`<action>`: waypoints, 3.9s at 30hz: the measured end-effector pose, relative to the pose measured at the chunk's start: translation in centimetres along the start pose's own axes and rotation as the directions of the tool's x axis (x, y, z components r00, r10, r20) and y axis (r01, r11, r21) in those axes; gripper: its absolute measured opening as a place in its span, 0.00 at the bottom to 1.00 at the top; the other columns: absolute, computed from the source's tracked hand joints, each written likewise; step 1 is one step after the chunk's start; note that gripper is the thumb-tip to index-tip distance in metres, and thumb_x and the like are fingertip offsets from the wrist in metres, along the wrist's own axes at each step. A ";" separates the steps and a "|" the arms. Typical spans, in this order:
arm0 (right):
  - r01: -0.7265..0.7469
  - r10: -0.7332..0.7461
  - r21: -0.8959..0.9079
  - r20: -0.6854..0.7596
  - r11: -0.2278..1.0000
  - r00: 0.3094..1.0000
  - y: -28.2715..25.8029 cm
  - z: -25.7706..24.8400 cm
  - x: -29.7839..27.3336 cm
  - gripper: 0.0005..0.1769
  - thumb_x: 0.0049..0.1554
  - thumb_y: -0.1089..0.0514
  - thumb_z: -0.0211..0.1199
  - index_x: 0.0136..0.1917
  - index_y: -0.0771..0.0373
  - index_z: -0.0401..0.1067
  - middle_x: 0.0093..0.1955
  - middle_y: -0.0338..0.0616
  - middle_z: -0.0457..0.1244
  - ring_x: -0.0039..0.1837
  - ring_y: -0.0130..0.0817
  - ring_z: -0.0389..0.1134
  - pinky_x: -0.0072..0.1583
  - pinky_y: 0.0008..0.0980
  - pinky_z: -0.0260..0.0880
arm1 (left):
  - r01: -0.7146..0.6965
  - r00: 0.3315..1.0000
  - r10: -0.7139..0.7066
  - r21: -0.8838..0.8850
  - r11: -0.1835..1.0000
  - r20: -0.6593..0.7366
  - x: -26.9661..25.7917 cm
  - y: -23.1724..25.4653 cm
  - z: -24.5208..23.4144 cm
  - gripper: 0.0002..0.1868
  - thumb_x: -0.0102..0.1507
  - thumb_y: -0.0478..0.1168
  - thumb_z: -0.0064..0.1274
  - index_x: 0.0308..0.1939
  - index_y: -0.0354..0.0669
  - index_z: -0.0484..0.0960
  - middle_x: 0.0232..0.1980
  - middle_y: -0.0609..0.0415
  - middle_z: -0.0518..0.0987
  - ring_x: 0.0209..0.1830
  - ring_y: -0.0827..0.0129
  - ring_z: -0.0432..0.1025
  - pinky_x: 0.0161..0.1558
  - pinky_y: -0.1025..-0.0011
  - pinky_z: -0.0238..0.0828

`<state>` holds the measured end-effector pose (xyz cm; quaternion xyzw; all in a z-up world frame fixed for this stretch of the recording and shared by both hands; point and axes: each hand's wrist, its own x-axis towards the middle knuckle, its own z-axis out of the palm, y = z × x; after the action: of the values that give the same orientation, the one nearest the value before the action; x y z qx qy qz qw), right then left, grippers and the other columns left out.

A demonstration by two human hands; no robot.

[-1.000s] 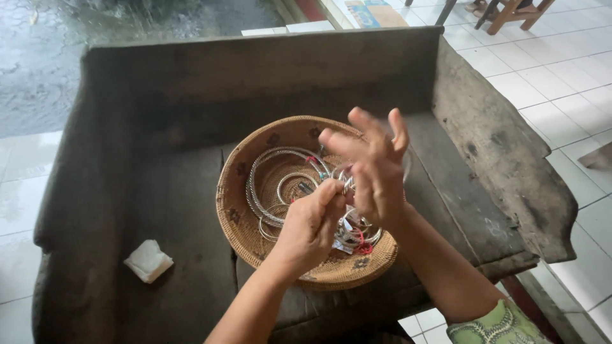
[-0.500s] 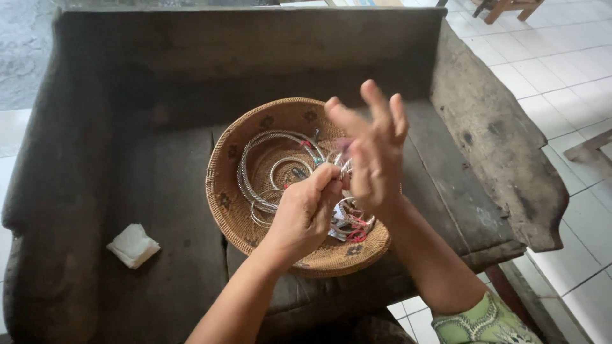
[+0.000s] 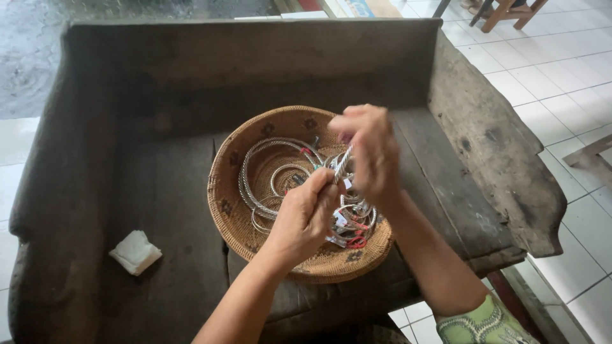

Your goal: Cleaning silver-colored bracelets one by one using a small cloth and organizing them in a woven basket.

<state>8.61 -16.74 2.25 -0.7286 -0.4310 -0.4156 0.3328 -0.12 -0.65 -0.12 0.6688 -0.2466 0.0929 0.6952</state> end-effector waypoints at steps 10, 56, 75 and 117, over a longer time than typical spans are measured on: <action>-0.074 0.071 -0.059 -0.045 0.996 0.996 3.3 -0.3 -1.5 0.34 0.69 0.38 0.23 0.44 0.56 0.67 0.51 0.44 0.65 0.63 0.44 0.63 0.71 0.46 0.51 | -0.005 1.000 0.004 0.146 0.989 0.003 0.2 0.2 0.3 0.07 0.69 0.34 0.42 0.42 0.40 0.77 0.23 0.43 0.74 0.20 0.55 0.72 0.24 0.60 0.68; -0.422 0.416 0.039 0.113 0.906 0.902 4.7 0.2 -4.0 0.38 0.66 0.27 0.20 0.40 0.53 0.61 0.43 0.41 0.63 0.62 0.41 0.66 0.65 0.38 0.51 | 0.078 0.997 -0.079 0.151 0.986 0.001 -0.1 0.6 0.4 0.07 0.69 0.33 0.41 0.42 0.42 0.77 0.24 0.45 0.76 0.21 0.60 0.73 0.24 0.63 0.69; -0.239 0.238 -0.106 -0.020 0.965 0.971 -1.9 -4.4 1.3 0.44 0.68 0.28 0.20 0.35 0.64 0.59 0.36 0.49 0.64 0.40 0.43 0.67 0.45 0.41 0.60 | -0.083 0.993 0.058 0.267 0.960 0.101 -0.1 4.7 -0.2 0.11 0.68 0.35 0.39 0.48 0.42 0.78 0.29 0.61 0.75 0.22 0.75 0.66 0.30 0.74 0.64; -0.007 0.039 -0.220 0.144 0.975 0.989 -2.7 -1.8 -0.5 0.34 0.64 0.29 0.30 0.45 0.59 0.61 0.59 0.49 0.60 0.67 0.55 0.59 0.71 0.68 0.49 | 0.219 0.973 -0.230 0.388 0.895 -0.019 0.5 0.5 1.1 0.20 0.68 0.59 0.36 0.37 0.51 0.76 0.16 0.61 0.75 0.12 0.74 0.77 0.21 0.74 0.65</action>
<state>5.49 -17.33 2.94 -0.7944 -0.3974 -0.4018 0.2225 -0.13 -1.78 0.57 0.8181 -0.1542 0.0498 0.5518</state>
